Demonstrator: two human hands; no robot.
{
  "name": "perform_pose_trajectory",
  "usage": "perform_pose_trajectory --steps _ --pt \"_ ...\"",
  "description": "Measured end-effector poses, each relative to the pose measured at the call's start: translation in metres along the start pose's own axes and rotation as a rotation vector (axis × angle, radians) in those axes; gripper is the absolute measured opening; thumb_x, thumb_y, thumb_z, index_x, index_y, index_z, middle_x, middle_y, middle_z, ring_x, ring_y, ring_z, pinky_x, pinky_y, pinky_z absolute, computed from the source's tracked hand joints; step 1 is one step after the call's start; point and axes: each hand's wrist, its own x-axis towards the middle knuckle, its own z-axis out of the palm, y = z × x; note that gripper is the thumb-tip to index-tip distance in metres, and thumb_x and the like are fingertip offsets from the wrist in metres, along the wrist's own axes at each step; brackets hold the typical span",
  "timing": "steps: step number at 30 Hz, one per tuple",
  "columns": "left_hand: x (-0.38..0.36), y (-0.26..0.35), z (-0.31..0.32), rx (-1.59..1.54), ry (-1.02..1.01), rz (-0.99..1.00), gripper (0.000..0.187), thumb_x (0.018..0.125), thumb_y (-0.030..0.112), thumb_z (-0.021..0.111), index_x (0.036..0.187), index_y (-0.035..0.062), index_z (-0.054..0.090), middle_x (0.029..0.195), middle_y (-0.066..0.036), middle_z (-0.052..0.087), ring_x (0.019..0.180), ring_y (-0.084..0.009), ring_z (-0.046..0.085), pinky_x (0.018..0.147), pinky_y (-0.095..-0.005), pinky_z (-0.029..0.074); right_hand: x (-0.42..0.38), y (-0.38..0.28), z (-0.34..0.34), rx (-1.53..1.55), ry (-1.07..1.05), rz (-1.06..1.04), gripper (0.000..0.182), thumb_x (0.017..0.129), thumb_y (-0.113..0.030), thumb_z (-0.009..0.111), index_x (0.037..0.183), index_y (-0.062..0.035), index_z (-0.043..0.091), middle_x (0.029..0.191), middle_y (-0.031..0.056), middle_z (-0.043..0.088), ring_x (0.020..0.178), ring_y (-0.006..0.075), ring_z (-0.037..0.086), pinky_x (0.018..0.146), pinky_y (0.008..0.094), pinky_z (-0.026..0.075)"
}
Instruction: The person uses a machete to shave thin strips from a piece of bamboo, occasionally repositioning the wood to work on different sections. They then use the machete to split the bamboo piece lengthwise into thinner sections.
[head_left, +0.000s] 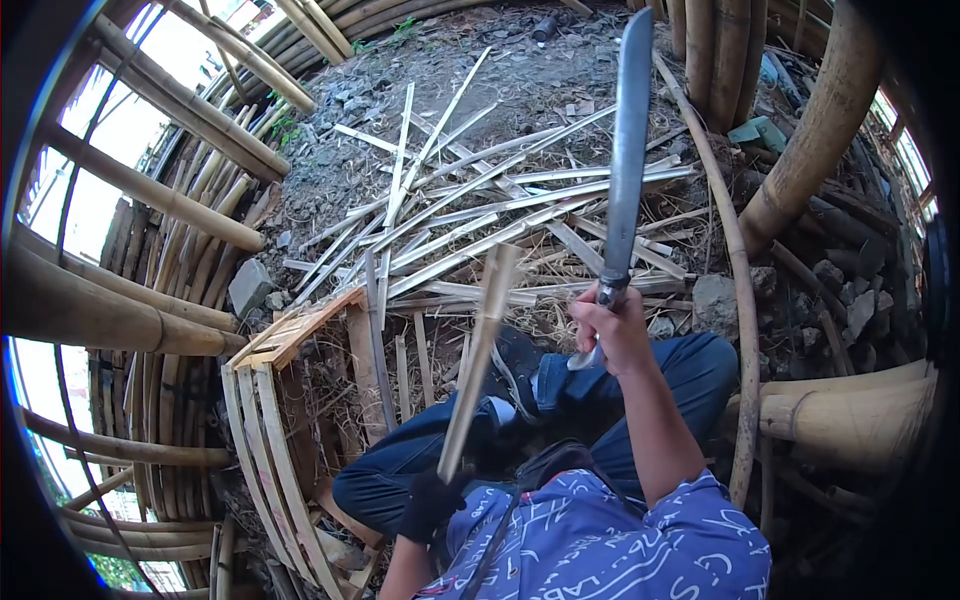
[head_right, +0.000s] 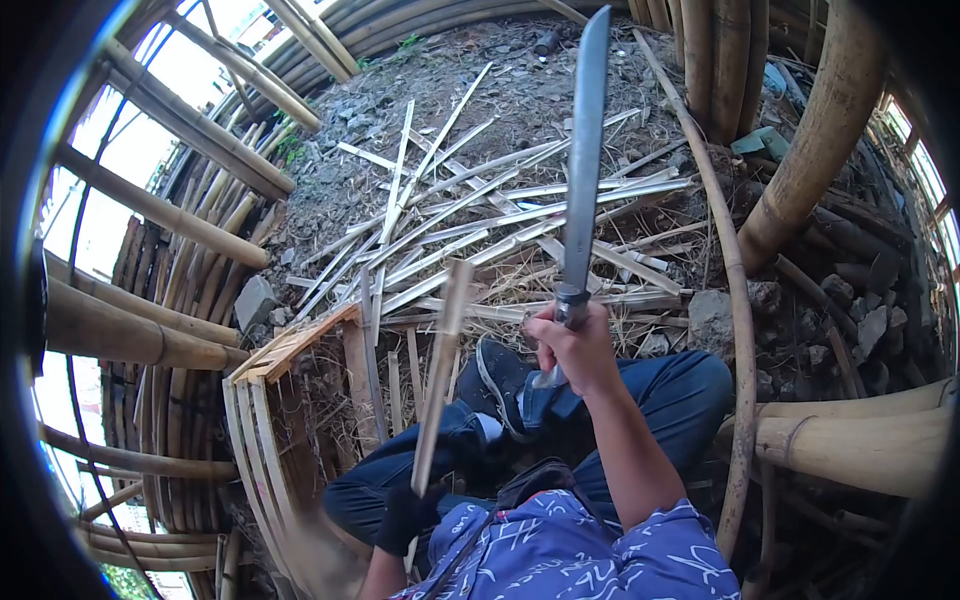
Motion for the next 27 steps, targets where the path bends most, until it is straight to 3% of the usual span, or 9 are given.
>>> perform_pose_trajectory --steps 1,2,4,6,10,11,15,21,27 --pt "0.013 -0.021 -0.006 0.462 0.206 0.831 0.029 0.084 0.032 0.068 0.076 0.0043 0.066 0.048 -0.009 0.055 0.045 -0.0155 0.06 0.045 -0.0327 0.045 0.0 0.003 -0.004 -0.029 0.075 -0.003 0.006 0.079 -0.002 0.064 0.079 0.0033 0.061 0.056 0.0047 0.056 0.04 0.0092 0.05 0.038 0.0229 0.039" --pt "0.012 -0.038 0.001 0.032 0.157 0.477 0.032 0.084 0.033 0.068 0.074 0.0029 0.065 0.048 -0.008 0.056 0.045 -0.0157 0.06 0.044 -0.0323 0.045 -0.001 0.005 -0.006 -0.062 0.147 -0.007 0.005 0.079 -0.001 0.064 0.079 0.003 0.061 0.056 0.0044 0.056 0.041 0.0094 0.05 0.038 0.0228 0.039" --pt "0.013 -0.036 -0.004 -0.215 0.072 -0.006 0.037 0.083 0.035 0.07 0.072 0.0006 0.063 0.05 -0.008 0.058 0.046 -0.0155 0.061 0.043 -0.0315 0.046 -0.004 0.009 -0.011 -0.174 0.232 -0.021 0.006 0.078 0.001 0.061 0.083 0.0026 0.061 0.057 0.004 0.055 0.041 0.0098 0.05 0.038 0.0233 0.038" --pt "0.017 -0.044 -0.007 -0.17 0.059 -0.005 0.034 0.081 0.035 0.07 0.072 0.0025 0.065 0.049 -0.009 0.058 0.046 -0.0186 0.062 0.046 -0.0329 0.048 -0.006 0.022 -0.03 -0.389 0.407 -0.103 0.013 0.076 0.002 0.058 0.089 0.0018 0.06 0.058 0.0036 0.055 0.041 0.0103 0.051 0.039 0.024 0.039" --pt "0.015 -0.03 -0.002 -0.08 0.026 0.052 0.034 0.08 0.036 0.07 0.077 0.0026 0.067 0.052 -0.012 0.06 0.047 -0.0198 0.063 0.048 -0.033 0.05 -0.019 0.045 -0.052 -0.539 0.411 -0.069 0.017 0.074 0.003 0.057 0.091 0.0008 0.059 0.058 0.003 0.055 0.041 0.0105 0.051 0.039 0.0243 0.039" --pt "0.02 -0.059 0.007 -0.004 0.019 0.375 0.034 0.082 0.034 0.069 0.082 0.0 0.066 0.056 -0.011 0.062 0.049 -0.0162 0.063 0.047 -0.0307 0.049 -0.024 0.048 -0.054 -0.548 0.383 -0.042 0.015 0.074 0.002 0.058 0.089 0.0002 0.058 0.058 0.0026 0.054 0.041 0.0104 0.052 0.039 0.0243 0.039" --pt "0.005 -0.003 -0.004 -0.421 -0.123 0.001 0.027 0.087 0.025 0.064 0.089 -0.0015 0.065 0.058 -0.006 0.061 0.052 -0.0118 0.061 0.047 -0.0265 0.047 -0.049 0.069 -0.057 -0.495 0.213 0.017 0.01 0.074 0.002 0.06 0.08 -0.0021 0.054 0.06 0.0023 0.054 0.04 0.0101 0.052 0.037 0.0242 0.041" --pt "0.007 0.006 0.005 -0.532 -0.093 0.081 0.031 0.092 0.029 0.057 0.085 -0.001 0.063 0.056 -0.004 0.058 0.049 -0.0103 0.058 0.045 -0.0268 0.044 -0.065 0.06 -0.034 -0.78 0.032 -0.294 0.012 0.069 -0.005 0.064 0.071 -0.0032 0.052 0.056 0.0072 0.052 0.049 0.0193 0.057 0.05 0.0316 0.044" --pt "0.001 0.018 0.001 -0.562 -0.148 0.042 0.042 0.093 0.038 0.052 0.081 -0.0013 0.062 0.054 -0.003 0.054 0.046 -0.0113 0.056 0.044 -0.0268 0.044 -0.054 0.04 -0.03 -0.967 0.033 -0.43 0.015 0.066 -0.006 0.067 0.077 -0.0041 0.056 0.056 0.01 0.055 0.052 0.0298 0.06 0.051 0.0338 0.047"
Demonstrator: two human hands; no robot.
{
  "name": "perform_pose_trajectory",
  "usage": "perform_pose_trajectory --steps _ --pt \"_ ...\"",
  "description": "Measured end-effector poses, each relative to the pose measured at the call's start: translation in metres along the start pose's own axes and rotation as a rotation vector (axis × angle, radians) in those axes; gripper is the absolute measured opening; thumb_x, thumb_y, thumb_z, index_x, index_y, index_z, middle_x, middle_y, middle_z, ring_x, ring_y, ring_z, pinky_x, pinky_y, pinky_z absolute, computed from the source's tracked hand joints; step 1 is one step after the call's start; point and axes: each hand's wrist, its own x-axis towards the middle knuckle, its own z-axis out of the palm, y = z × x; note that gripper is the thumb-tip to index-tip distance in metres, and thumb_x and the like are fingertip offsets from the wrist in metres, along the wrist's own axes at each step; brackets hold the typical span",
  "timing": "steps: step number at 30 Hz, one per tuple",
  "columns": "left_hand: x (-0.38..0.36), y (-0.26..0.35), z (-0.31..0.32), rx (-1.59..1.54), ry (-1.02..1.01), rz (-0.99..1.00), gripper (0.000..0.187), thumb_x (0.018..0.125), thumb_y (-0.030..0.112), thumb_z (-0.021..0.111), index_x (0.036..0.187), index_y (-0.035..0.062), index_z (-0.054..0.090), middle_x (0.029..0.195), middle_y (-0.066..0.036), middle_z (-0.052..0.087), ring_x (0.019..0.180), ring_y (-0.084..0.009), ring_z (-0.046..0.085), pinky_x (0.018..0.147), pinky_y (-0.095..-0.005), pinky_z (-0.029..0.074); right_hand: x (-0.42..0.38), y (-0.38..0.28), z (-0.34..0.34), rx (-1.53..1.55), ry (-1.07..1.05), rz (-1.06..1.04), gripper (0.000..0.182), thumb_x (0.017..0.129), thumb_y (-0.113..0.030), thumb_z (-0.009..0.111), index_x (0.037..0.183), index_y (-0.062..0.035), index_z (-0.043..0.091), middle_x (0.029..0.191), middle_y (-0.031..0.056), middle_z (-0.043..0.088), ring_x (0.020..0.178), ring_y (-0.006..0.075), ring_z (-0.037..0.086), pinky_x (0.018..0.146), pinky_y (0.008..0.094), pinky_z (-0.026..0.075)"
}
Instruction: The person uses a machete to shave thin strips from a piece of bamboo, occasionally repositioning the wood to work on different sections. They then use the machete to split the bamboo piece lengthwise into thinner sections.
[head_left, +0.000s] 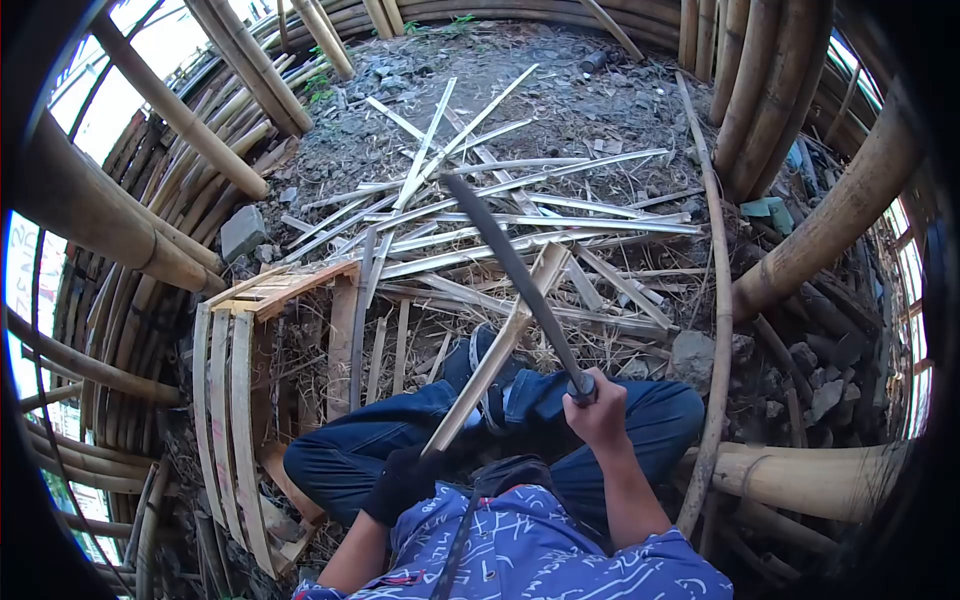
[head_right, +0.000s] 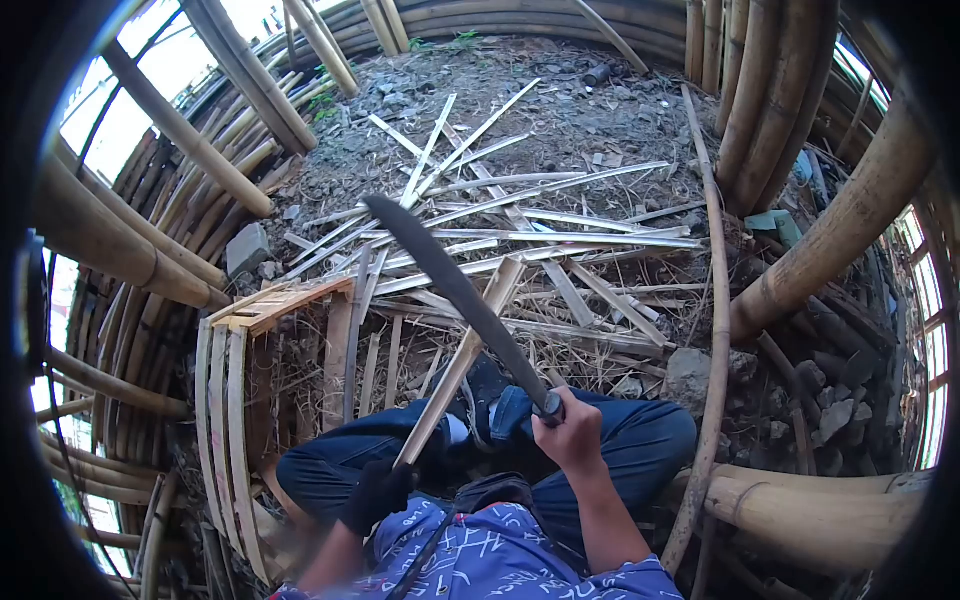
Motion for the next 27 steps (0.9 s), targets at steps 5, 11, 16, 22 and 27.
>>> perform_pose_trajectory --steps 5,11,16,22,27 --pt "0.0 -0.022 0.008 0.258 0.05 0.141 0.039 0.093 0.035 0.054 0.082 -0.0028 0.06 0.052 -0.006 0.053 0.044 -0.0123 0.056 0.042 -0.0291 0.045 0.015 0.011 -0.011 -0.235 0.045 0.046 0.016 0.066 -0.009 0.068 0.078 -0.0077 0.056 0.06 0.0135 0.06 0.06 0.0355 0.063 0.054 0.0413 0.049" --pt "0.011 -0.058 -0.003 1.002 0.083 0.939 0.022 0.084 0.02 0.063 0.104 0.0124 0.066 0.067 -0.013 0.053 0.055 -0.0311 0.056 0.048 -0.0425 0.044 0.021 0.032 -0.015 -0.403 0.117 0.074 0.009 0.067 -0.009 0.063 0.074 -0.0092 0.058 0.063 0.0148 0.061 0.063 0.0378 0.062 0.057 0.0451 0.049" --pt "0.004 -0.063 -0.014 0.749 0.079 0.548 0.03 0.087 0.028 0.061 0.098 0.0004 0.064 0.07 -0.022 0.058 0.062 -0.0403 0.058 0.054 -0.0468 0.045 0.017 0.053 -0.015 -0.513 0.183 0.084 0.006 0.066 -0.008 0.061 0.069 -0.0065 0.056 0.061 0.0152 0.06 0.061 0.0381 0.061 0.057 0.0441 0.048" --pt "-0.021 -0.044 -0.044 0.938 0.23 0.689 0.028 0.09 0.028 0.057 0.091 0.0005 0.062 0.071 -0.017 0.061 0.062 -0.0339 0.061 0.052 -0.0408 0.046 0.016 0.071 -0.028 -0.315 0.218 0.297 0.017 0.068 -0.012 0.067 0.069 -0.0005 0.054 0.055 0.0108 0.053 0.05 0.0303 0.051 0.052 0.0392 0.042" --pt "-0.01 -0.038 -0.031 0.533 0.206 0.345 0.035 0.089 0.036 0.059 0.082 0.0019 0.061 0.062 -0.015 0.059 0.057 -0.0332 0.061 0.05 -0.0394 0.045 -0.011 0.061 -0.017 0.26 0.078 0.529 0.022 0.076 -0.009 0.073 0.068 -0.0041 0.053 0.058 0.0008 0.054 0.043 0.0102 0.051 0.041 0.0258 0.039"
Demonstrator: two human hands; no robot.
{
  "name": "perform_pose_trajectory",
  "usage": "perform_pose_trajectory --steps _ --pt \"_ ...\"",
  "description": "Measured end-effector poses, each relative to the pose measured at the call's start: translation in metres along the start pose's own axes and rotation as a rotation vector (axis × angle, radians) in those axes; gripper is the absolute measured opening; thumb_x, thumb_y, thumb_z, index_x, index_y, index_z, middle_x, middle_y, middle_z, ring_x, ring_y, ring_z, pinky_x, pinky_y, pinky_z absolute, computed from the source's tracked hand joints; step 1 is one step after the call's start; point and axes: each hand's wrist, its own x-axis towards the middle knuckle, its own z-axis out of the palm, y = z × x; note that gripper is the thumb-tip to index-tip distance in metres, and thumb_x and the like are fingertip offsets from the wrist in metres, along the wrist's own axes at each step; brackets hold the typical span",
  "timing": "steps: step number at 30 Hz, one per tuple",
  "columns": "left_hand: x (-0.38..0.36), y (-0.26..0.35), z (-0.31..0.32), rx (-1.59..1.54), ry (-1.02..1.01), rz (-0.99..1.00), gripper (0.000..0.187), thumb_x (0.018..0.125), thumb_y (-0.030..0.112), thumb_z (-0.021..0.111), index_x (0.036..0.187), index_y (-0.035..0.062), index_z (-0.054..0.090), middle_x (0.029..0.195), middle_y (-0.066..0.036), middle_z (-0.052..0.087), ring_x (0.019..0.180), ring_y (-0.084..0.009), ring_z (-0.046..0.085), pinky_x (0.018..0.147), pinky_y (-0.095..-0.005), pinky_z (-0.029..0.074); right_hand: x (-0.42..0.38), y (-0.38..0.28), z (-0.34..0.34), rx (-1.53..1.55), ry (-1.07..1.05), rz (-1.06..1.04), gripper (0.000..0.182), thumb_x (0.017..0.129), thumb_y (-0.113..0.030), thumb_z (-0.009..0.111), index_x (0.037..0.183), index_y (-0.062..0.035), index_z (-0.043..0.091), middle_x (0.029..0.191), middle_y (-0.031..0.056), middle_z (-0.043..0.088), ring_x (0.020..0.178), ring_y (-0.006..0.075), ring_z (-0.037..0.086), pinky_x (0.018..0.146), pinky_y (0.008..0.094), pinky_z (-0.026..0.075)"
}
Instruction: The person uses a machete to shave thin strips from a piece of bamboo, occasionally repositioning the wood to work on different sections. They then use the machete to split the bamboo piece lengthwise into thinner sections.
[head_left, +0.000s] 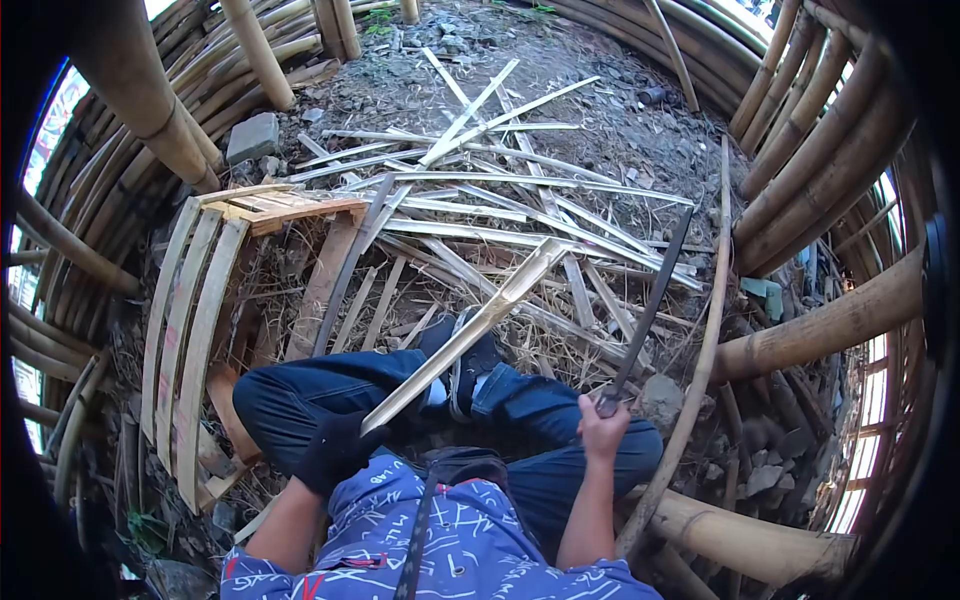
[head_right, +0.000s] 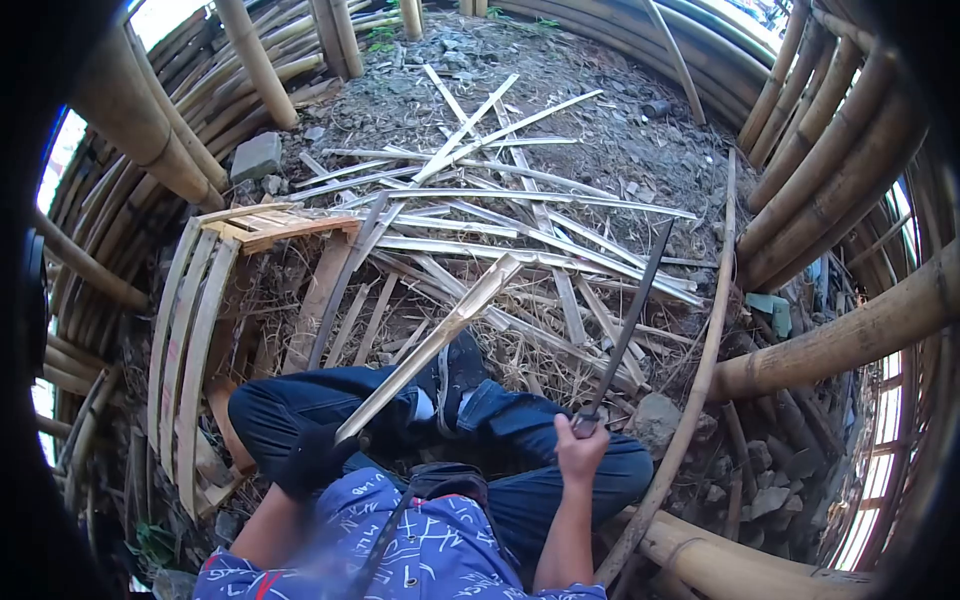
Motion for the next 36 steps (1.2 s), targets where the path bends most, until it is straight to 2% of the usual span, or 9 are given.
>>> perform_pose_trajectory --steps 2,9,11,14,17,22,27,33,36 --pt "0.007 0.032 -0.008 -0.257 -0.036 -0.272 0.039 0.088 0.04 0.059 0.081 0.0017 0.061 0.056 -0.015 0.056 0.055 -0.0347 0.06 0.05 -0.041 0.045 -0.018 -0.013 0.01 0.13 -0.087 0.05 0.019 0.079 -0.004 0.07 0.073 -0.0049 0.052 0.059 0.0011 0.053 0.04 0.0084 0.051 0.037 0.0227 0.039" --pt "0.013 0.01 0.007 0.066 0.003 0.047 0.038 0.087 0.04 0.06 0.083 0.002 0.061 0.06 -0.018 0.057 0.059 -0.0353 0.061 0.052 -0.0438 0.045 -0.038 -0.053 0.015 0.302 -0.274 -0.148 0.016 0.077 0.003 0.061 0.084 -0.0041 0.048 0.062 0.0014 0.051 0.045 0.0083 0.052 0.04 0.0227 0.041" --pt "0.014 0.021 0.005 0.103 0.017 0.079 0.032 0.089 0.034 0.061 0.086 0.0027 0.065 0.064 -0.009 0.064 0.051 -0.0173 0.063 0.048 -0.0294 0.048 -0.03 -0.061 0.021 0.233 -0.27 -0.16 0.014 0.075 0.003 0.061 0.08 -0.004 0.049 0.061 0.0004 0.051 0.046 0.0072 0.05 0.042 0.0226 0.041" --pt "0.02 0.031 0.014 -0.153 -0.069 -0.162 0.028 0.089 0.031 0.062 0.094 0.0044 0.068 0.064 -0.01 0.064 0.053 -0.0145 0.063 0.049 -0.0291 0.047 -0.023 -0.048 0.019 0.018 -0.267 -0.182 0.014 0.071 -0.001 0.063 0.068 -0.0035 0.05 0.057 -0.0029 0.047 0.051 0.0043 0.041 0.048 0.0229 0.034" --pt "0.025 0.035 0.021 -0.25 -0.087 -0.151 0.028 0.09 0.03 0.059 0.102 0.0059 0.065 0.077 -0.018 0.065 0.068 -0.0329 0.065 0.059 -0.038 0.048 -0.037 -0.053 0.03 -0.107 -0.338 -0.208 0.017 0.071 -0.002 0.064 0.066 -0.0036 0.048 0.054 -0.0027 0.044 0.05 0.0042 0.039 0.046 0.024 0.032" --pt "0.034 0.038 0.028 -0.32 -0.186 -0.137 0.03 0.091 0.029 0.056 0.104 0.0032 0.065 0.075 -0.017 0.065 0.069 -0.0254 0.065 0.063 -0.0351 0.048 -0.076 -0.03 0.042 -0.169 -0.465 -0.193 0.015 0.071 -0.004 0.064 0.066 -0.0029 0.05 0.053 -0.0013 0.042 0.053 0.0036 0.039 0.048 0.025 0.036" --pt "0.043 0.046 0.033 -0.456 -0.313 -0.107 0.032 0.094 0.028 0.052 0.106 0.0007 0.065 0.073 -0.012 0.063 0.068 -0.0164 0.061 0.065 -0.0322 0.048 -0.085 -0.033 0.046 -0.353 -0.522 -0.27 0.012 0.07 -0.005 0.065 0.078 -0.0024 0.056 0.057 0.0115 0.056 0.052 0.0287 0.061 0.052 0.0339 0.047" --pt "0.046 0.04 0.048 -0.583 -0.319 -0.205 0.036 0.094 0.031 0.051 0.1 -0.0024 0.065 0.072 -0.007 0.061 0.068 -0.0123 0.055 0.065 -0.0302 0.047 -0.071 -0.038 0.047 -0.408 -0.502 -0.278 0.015 0.071 -0.009 0.068 0.077 -0.0027 0.056 0.059 0.0122 0.059 0.057 0.0315 0.063 0.054 0.0366 0.048" --pt "0.042 0.039 0.052 -0.493 -0.181 0.11 0.037 0.095 0.03 0.05 0.094 -0.0036 0.063 0.07 -0.008 0.06 0.066 -0.0115 0.054 0.064 -0.0304 0.046 -0.069 -0.04 0.048 -0.457 -0.463 -0.311 0.018 0.07 -0.012 0.071 0.074 -0.0033 0.056 0.059 0.0126 0.059 0.058 0.0331 0.063 0.054 0.0388 0.048"
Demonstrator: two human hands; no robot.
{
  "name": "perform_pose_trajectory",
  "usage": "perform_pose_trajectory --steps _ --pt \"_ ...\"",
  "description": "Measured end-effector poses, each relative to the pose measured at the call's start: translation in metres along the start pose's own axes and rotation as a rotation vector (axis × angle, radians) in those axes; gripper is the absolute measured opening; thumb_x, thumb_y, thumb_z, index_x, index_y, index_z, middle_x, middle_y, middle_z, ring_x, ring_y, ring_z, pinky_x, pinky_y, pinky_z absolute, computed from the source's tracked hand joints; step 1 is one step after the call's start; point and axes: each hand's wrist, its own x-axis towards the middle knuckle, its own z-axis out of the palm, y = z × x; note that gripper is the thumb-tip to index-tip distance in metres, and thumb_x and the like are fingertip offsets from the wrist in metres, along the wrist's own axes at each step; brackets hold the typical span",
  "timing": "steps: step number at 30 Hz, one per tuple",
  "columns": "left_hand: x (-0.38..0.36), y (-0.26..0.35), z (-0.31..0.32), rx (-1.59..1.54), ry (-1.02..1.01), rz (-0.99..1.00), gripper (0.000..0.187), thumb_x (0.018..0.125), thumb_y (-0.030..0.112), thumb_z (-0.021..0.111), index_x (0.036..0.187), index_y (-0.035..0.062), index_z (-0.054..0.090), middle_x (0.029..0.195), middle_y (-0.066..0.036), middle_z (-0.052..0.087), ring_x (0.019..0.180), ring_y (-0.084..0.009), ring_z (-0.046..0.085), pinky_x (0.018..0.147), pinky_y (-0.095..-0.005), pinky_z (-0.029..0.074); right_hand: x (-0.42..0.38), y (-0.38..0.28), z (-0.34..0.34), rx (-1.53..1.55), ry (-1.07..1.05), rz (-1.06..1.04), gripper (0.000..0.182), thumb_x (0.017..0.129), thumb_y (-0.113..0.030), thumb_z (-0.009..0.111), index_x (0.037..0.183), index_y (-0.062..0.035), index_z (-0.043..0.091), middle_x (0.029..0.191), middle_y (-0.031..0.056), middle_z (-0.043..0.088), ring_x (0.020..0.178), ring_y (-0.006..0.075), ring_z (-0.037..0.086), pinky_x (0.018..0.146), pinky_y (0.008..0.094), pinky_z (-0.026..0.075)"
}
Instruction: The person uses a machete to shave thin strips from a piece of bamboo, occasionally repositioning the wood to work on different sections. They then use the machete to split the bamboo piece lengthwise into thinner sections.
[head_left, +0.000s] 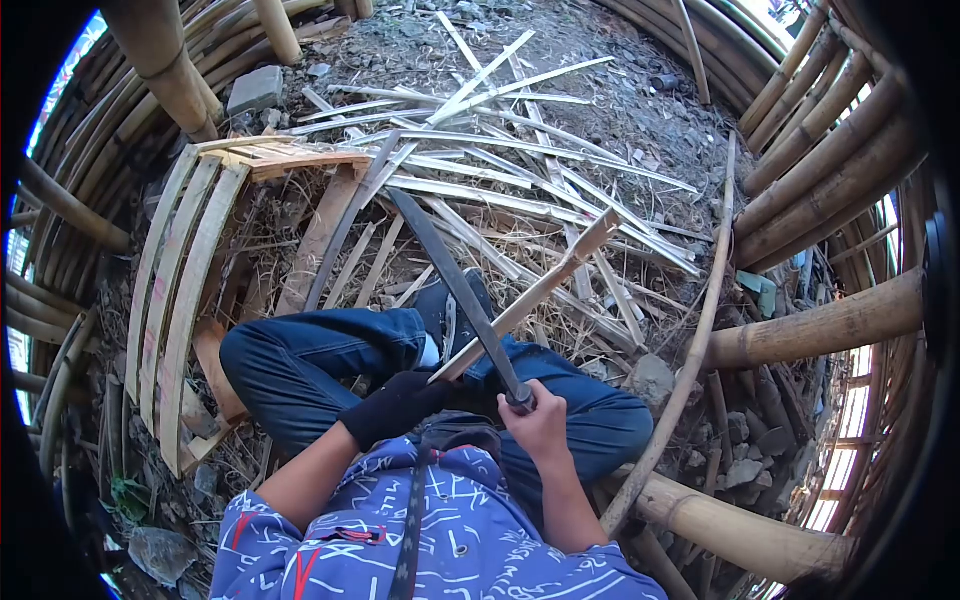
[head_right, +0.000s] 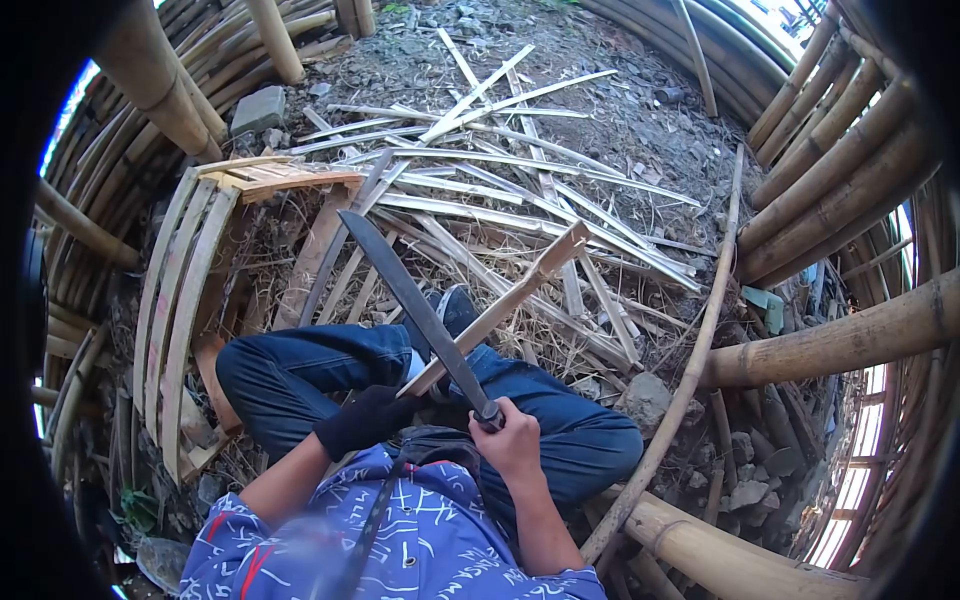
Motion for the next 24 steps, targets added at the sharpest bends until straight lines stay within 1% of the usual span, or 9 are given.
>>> perform_pose_trajectory --steps 3,5,8,12,14,15,17,20,24 --pt "0.0 0.001 0.005 -0.025 -0.056 -0.176 0.034 0.096 0.027 0.05 0.09 -0.0045 0.061 0.066 -0.01 0.058 0.062 -0.011 0.052 0.059 -0.0315 0.044 0.001 -0.006 -0.001 -0.058 0.031 0.002 0.021 0.069 -0.015 0.073 0.071 -0.0038 0.055 0.057 0.0122 0.059 0.058 0.0351 0.062 0.053 0.0404 0.048" --pt "0.0 -0.003 0.012 -0.014 -0.013 -0.112 0.033 0.095 0.027 0.052 0.086 -0.0039 0.06 0.062 -0.011 0.058 0.055 -0.0167 0.053 0.053 -0.0338 0.044 0.003 -0.004 0.001 -0.059 0.036 -0.022 0.021 0.069 -0.014 0.073 0.07 -0.0037 0.055 0.057 0.0127 0.059 0.058 0.0358 0.062 0.054 0.0417 0.048" --pt "0.002 -0.002 0.017 -0.035 -0.012 -0.132 0.03 0.095 0.025 0.052 0.086 -0.0035 0.06 0.061 -0.012 0.057 0.054 -0.0166 0.052 0.053 -0.0344 0.043 0.007 0.003 0.002 -0.088 0.027 -0.041 0.019 0.068 -0.015 0.071 0.069 -0.0043 0.055 0.059 0.0151 0.06 0.059 0.0379 0.061 0.055 0.0456 0.049" --pt "0.003 0.012 0.02 0.045 0.013 -0.047 0.027 0.094 0.021 0.053 0.088 -0.0036 0.06 0.062 -0.014 0.057 0.053 -0.019 0.053 0.054 -0.0349 0.043 0.024 0.027 0.001 -0.369 0.178 -0.165 0.012 0.065 -0.015 0.066 0.065 -0.008 0.056 0.058 0.0164 0.059 0.059 0.038 0.061 0.056 0.0465 0.05" --pt "0.003 0.014 0.021 0.129 0.067 0.051 0.02 0.093 0.017 0.054 0.093 -0.0022 0.06 0.063 -0.018 0.056 0.054 -0.0271 0.056 0.054 -0.0378 0.043 0.03 0.038 -0.005 -0.484 0.184 -0.177 0.011 0.064 -0.014 0.065 0.064 -0.0089 0.056 0.058 0.0155 0.06 0.058 0.0365 0.062 0.055 0.0456 0.05" --pt "0.002 0.013 0.023 0.127 0.068 0.045 0.02 0.093 0.017 0.054 0.093 -0.0022 0.06 0.063 -0.018 0.056 0.054 -0.0271 0.056 0.054 -0.0378 0.043 0.032 0.037 -0.008 -0.482 0.178 -0.176 0.011 0.064 -0.014 0.065 0.064 -0.0089 0.056 0.058 0.0155 0.06 0.058 0.0365 0.062 0.055 0.0456 0.05" --pt "0.002 0.008 0.026 0.321 0.067 0.173 0.017 0.092 0.014 0.053 0.097 -0.0012 0.06 0.068 -0.021 0.057 0.062 -0.0347 0.06 0.057 -0.0409 0.044 0.036 0.035 -0.014 -0.533 0.169 -0.171 0.01 0.064 -0.014 0.065 0.064 -0.0094 0.057 0.058 0.015 0.06 0.058 0.0359 0.062 0.055 0.0453 0.05" --pt "-0.001 0.005 0.029 0.414 0.048 0.228 0.016 0.091 0.011 0.051 0.098 -0.0008 0.059 0.073 -0.022 0.057 0.07 -0.0366 0.061 0.06 -0.0428 0.045 0.041 0.042 -0.019 -0.545 0.185 -0.159 0.01 0.063 -0.015 0.066 0.065 -0.0097 0.058 0.059 0.0151 0.061 0.058 0.0361 0.062 0.055 0.0454 0.05" --pt "-0.007 0.01 0.023 0.394 0.026 0.139 0.016 0.089 0.008 0.05 0.098 -0.0011 0.06 0.08 -0.02 0.059 0.072 -0.0354 0.062 0.062 -0.0421 0.047 0.046 0.042 -0.024 -0.594 0.182 -0.155 0.01 0.064 -0.016 0.065 0.068 -0.0085 0.06 0.06 0.016 0.061 0.063 0.0369 0.064 0.058 0.0444 0.051"
